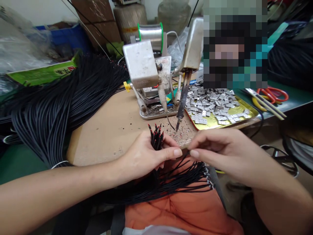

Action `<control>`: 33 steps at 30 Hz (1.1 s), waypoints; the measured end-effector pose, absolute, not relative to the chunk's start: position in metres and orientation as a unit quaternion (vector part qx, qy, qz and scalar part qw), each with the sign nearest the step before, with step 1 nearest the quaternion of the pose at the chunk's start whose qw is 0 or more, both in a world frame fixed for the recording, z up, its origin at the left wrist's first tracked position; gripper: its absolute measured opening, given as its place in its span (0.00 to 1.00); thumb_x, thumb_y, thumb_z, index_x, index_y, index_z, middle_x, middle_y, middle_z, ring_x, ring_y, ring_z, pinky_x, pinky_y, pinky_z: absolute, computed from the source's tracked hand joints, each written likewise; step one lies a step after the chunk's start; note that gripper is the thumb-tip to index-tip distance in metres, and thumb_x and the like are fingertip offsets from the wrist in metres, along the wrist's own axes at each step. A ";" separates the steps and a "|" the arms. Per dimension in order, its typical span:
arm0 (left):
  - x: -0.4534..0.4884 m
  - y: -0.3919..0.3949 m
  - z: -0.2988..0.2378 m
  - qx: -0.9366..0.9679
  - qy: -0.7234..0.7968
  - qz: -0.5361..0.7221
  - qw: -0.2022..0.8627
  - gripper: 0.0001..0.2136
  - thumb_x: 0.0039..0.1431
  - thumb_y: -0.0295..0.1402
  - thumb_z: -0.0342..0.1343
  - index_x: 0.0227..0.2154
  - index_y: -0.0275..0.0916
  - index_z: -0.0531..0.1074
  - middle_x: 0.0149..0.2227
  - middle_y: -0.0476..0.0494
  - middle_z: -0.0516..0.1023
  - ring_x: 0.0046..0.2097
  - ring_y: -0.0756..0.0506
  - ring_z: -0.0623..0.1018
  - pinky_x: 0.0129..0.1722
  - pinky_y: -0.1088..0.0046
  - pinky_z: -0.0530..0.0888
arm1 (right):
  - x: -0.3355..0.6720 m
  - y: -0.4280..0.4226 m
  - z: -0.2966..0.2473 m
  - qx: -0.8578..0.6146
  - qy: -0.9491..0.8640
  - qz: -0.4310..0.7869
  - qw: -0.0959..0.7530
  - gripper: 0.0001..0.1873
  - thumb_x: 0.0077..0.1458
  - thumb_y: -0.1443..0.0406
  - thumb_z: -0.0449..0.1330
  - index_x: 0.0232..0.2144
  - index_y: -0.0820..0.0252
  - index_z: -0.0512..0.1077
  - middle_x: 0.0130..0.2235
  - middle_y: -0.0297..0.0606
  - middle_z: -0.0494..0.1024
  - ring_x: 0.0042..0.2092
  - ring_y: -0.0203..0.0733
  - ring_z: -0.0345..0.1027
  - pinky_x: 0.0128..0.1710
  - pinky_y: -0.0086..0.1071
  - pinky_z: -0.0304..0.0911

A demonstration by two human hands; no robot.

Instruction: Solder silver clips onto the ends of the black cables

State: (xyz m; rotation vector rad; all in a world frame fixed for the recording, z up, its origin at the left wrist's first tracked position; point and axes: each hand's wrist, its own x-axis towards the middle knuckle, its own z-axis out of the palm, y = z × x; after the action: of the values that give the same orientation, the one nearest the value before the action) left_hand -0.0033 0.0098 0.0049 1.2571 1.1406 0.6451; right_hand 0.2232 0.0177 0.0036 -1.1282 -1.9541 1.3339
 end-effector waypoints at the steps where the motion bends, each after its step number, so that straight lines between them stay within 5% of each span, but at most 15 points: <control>1: -0.003 0.010 0.005 0.542 0.486 0.275 0.628 0.10 0.55 0.36 0.66 0.34 0.32 0.78 0.20 0.52 0.73 0.19 0.56 0.68 0.17 0.83 0.65 | 0.233 0.020 0.009 -0.411 -0.758 0.464 0.202 0.05 0.59 0.65 0.64 0.30 0.55 0.78 0.27 0.32 0.79 0.28 0.37 0.71 0.27 0.28 0.66; 4: -0.003 0.008 0.004 0.534 0.441 0.241 0.680 0.10 0.57 0.35 0.65 0.37 0.32 0.78 0.25 0.49 0.75 0.22 0.54 0.69 0.20 0.81 0.67 | 0.249 0.022 0.019 -0.419 -0.821 0.359 0.147 0.07 0.60 0.64 0.62 0.30 0.53 0.79 0.28 0.32 0.80 0.29 0.38 0.71 0.28 0.30 0.65; 12: 0.001 0.004 0.004 0.567 0.332 0.254 0.710 0.11 0.54 0.23 0.64 0.38 0.38 0.71 0.36 0.48 0.74 0.40 0.47 0.75 0.44 0.69 0.73 | 0.189 -0.007 0.000 -0.381 -0.775 0.376 0.335 0.05 0.54 0.70 0.67 0.34 0.55 0.76 0.34 0.32 0.76 0.34 0.34 0.68 0.33 0.27 0.63; 18: -0.004 0.004 0.000 0.560 0.344 0.211 0.723 0.08 0.60 0.25 0.59 0.42 0.37 0.71 0.34 0.47 0.76 0.38 0.48 0.76 0.40 0.71 0.74 | 0.184 -0.008 -0.010 -0.412 -0.738 0.404 0.349 0.11 0.59 0.72 0.62 0.24 0.58 0.71 0.27 0.31 0.75 0.31 0.34 0.70 0.34 0.29 0.64; 27: 0.002 -0.003 0.004 0.488 0.432 0.270 0.709 0.06 0.62 0.33 0.59 0.38 0.35 0.75 0.31 0.46 0.81 0.37 0.46 0.81 0.45 0.67 0.78 | 0.192 -0.002 -0.007 -0.482 -0.583 0.520 0.397 0.04 0.60 0.64 0.63 0.33 0.58 0.77 0.29 0.35 0.80 0.29 0.40 0.75 0.30 0.32 0.71; 33: 0.002 -0.007 0.003 0.543 0.508 0.344 0.573 0.07 0.63 0.35 0.59 0.33 0.37 0.76 0.31 0.47 0.78 0.36 0.47 0.77 0.40 0.71 0.76 | 0.195 0.007 -0.004 -0.476 -0.571 0.539 0.395 0.06 0.56 0.66 0.66 0.27 0.59 0.75 0.26 0.32 0.78 0.29 0.36 0.70 0.29 0.28 0.65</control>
State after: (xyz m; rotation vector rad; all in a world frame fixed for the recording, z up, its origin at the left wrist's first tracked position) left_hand 0.0024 -0.0070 0.0029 1.2734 1.1921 0.8070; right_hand 0.1951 0.0070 -0.0042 -1.2060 -1.4488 1.3670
